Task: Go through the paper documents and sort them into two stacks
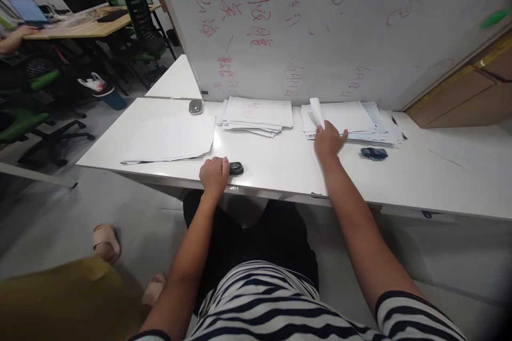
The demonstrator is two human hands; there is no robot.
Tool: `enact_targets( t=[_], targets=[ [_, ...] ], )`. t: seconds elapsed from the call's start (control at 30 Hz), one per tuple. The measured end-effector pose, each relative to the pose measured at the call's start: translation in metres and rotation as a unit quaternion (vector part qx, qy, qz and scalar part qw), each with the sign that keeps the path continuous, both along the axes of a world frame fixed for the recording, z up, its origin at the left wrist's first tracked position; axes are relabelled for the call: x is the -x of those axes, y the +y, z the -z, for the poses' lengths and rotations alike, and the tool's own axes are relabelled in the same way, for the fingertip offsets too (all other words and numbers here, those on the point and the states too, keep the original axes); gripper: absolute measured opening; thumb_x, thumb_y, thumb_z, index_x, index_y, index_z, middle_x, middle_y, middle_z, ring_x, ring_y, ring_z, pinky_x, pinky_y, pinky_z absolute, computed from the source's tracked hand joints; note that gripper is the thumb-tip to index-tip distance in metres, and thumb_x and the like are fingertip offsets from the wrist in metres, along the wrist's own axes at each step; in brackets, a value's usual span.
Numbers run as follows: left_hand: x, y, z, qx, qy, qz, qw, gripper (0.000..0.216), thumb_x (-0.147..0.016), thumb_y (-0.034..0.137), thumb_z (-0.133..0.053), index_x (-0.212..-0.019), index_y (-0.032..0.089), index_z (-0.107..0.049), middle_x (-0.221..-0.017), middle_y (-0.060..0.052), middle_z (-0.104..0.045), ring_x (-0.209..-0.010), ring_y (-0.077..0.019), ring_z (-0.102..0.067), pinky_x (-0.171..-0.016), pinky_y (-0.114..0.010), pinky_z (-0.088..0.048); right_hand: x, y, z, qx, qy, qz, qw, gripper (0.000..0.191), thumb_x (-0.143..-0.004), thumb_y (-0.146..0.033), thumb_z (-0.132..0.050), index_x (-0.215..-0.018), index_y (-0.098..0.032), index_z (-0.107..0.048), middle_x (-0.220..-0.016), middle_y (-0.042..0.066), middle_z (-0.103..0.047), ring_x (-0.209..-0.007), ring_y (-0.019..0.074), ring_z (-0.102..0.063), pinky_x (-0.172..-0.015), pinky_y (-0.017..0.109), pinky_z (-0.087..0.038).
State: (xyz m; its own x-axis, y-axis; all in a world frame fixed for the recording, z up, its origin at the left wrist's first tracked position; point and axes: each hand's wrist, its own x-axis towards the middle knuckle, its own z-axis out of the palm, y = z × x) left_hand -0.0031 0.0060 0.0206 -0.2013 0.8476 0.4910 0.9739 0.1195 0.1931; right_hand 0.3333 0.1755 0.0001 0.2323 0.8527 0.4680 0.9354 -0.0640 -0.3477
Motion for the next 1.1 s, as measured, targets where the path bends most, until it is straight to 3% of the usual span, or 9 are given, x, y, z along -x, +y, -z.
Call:
enact_targets(
  t=[0.17, 0.3, 0.5, 0.57, 0.63, 0.73, 0.9, 1.0, 1.1],
  targets=[
    [-0.002, 0.001, 0.004, -0.011, -0.019, -0.017, 1.000, 0.041, -0.094, 0.033, -0.034, -0.061, 0.019, -0.053, -0.067, -0.007, -0.060, -0.070, -0.0201, -0.050, -0.061, -0.033, -0.024, 0.000, -0.001, -0.003, -0.049, -0.003, -0.031, 0.998, 0.036, -0.095, -0.028, -0.033, -0.122, -0.014, -0.053, -0.111, 0.013, -0.068, -0.105, 0.0216, -0.060, -0.110, 0.053, -0.017],
    [-0.003, 0.006, 0.005, -0.028, -0.041, -0.035, 0.998, 0.041, -0.094, 0.037, -0.034, -0.066, 0.018, -0.058, -0.070, -0.009, -0.063, -0.078, -0.0227, -0.054, -0.076, -0.038, -0.032, 0.012, -0.022, -0.029, -0.111, 0.008, -0.048, 0.993, 0.037, -0.096, -0.031, -0.033, -0.122, -0.015, -0.054, -0.116, 0.013, -0.066, -0.110, 0.0226, -0.060, -0.111, 0.054, -0.017],
    [-0.026, -0.014, -0.023, -0.096, -0.161, 0.021, 0.982, 0.032, -0.092, 0.046, -0.042, -0.098, 0.021, -0.063, -0.114, -0.010, -0.064, -0.119, -0.0272, -0.046, -0.109, -0.051, -0.015, 0.060, -0.139, -0.048, -0.145, 0.039, -0.135, 0.979, 0.043, -0.096, -0.034, -0.037, -0.134, -0.017, -0.047, -0.125, 0.014, -0.062, -0.118, 0.0255, -0.057, -0.113, 0.054, -0.020],
    [-0.047, -0.033, -0.032, -0.062, -0.282, 0.127, 0.949, 0.041, -0.091, 0.051, -0.040, -0.112, 0.021, -0.059, -0.120, -0.010, -0.061, -0.119, -0.0247, -0.048, -0.106, -0.045, -0.028, 0.080, -0.187, -0.038, -0.104, 0.048, -0.192, 0.975, 0.046, -0.095, -0.030, -0.037, -0.141, -0.023, -0.039, -0.129, 0.011, -0.060, -0.124, 0.0246, -0.053, -0.114, 0.052, -0.019],
    [-0.069, -0.052, -0.036, 0.030, -0.439, 0.242, 0.865, 0.055, -0.090, 0.058, -0.039, -0.128, 0.020, -0.048, -0.126, -0.012, -0.058, -0.114, -0.0226, -0.053, -0.097, -0.038, -0.041, 0.097, -0.227, -0.024, -0.083, 0.062, -0.262, 0.960, 0.053, -0.094, -0.025, -0.038, -0.146, -0.027, -0.029, -0.133, 0.008, -0.057, -0.129, 0.0240, -0.047, -0.115, 0.053, -0.019],
    [-0.093, -0.069, -0.038, 0.127, -0.578, 0.252, 0.766, 0.053, -0.087, 0.058, -0.045, -0.119, 0.017, -0.055, -0.109, -0.010, -0.067, -0.097, -0.0204, -0.062, -0.086, -0.033, -0.049, 0.112, -0.266, -0.003, -0.045, 0.067, -0.323, 0.943, 0.064, -0.093, -0.022, -0.040, -0.150, -0.030, -0.014, -0.145, 0.009, -0.043, -0.136, 0.0255, -0.038, -0.113, 0.056, -0.022],
    [-0.088, -0.068, -0.046, 0.164, -0.596, 0.265, 0.740, 0.042, -0.086, 0.051, -0.051, -0.106, 0.018, -0.066, -0.104, -0.006, -0.070, -0.102, -0.0213, -0.062, -0.094, -0.035, -0.047, 0.099, -0.276, 0.009, -0.045, 0.094, -0.277, 0.955, 0.076, -0.088, -0.031, -0.052, -0.150, -0.036, -0.008, -0.157, 0.007, -0.015, -0.142, 0.0312, -0.021, -0.110, 0.062, -0.025],
    [-0.074, -0.064, -0.058, 0.189, -0.550, 0.317, 0.750, 0.037, -0.086, 0.049, -0.053, -0.103, 0.020, -0.069, -0.102, -0.003, -0.071, -0.103, -0.0219, -0.062, -0.094, -0.035, -0.047, 0.071, -0.260, -0.006, -0.069, 0.217, -0.188, 0.955, 0.083, -0.087, -0.036, -0.054, -0.150, -0.031, -0.001, -0.158, 0.010, -0.010, -0.144, 0.0288, -0.016, -0.111, 0.057, -0.026],
    [-0.064, -0.059, -0.071, 0.208, -0.500, 0.356, 0.762, 0.032, -0.086, 0.045, -0.055, -0.100, 0.021, -0.071, -0.101, -0.002, -0.072, -0.098, -0.0212, -0.063, -0.090, -0.034, -0.049, 0.043, -0.238, -0.029, -0.090, 0.343, -0.183, 0.917, 0.093, -0.084, -0.042, -0.058, -0.149, -0.028, 0.007, -0.158, 0.013, -0.011, -0.143, 0.0270, -0.019, -0.111, 0.053, -0.028]
  ],
)
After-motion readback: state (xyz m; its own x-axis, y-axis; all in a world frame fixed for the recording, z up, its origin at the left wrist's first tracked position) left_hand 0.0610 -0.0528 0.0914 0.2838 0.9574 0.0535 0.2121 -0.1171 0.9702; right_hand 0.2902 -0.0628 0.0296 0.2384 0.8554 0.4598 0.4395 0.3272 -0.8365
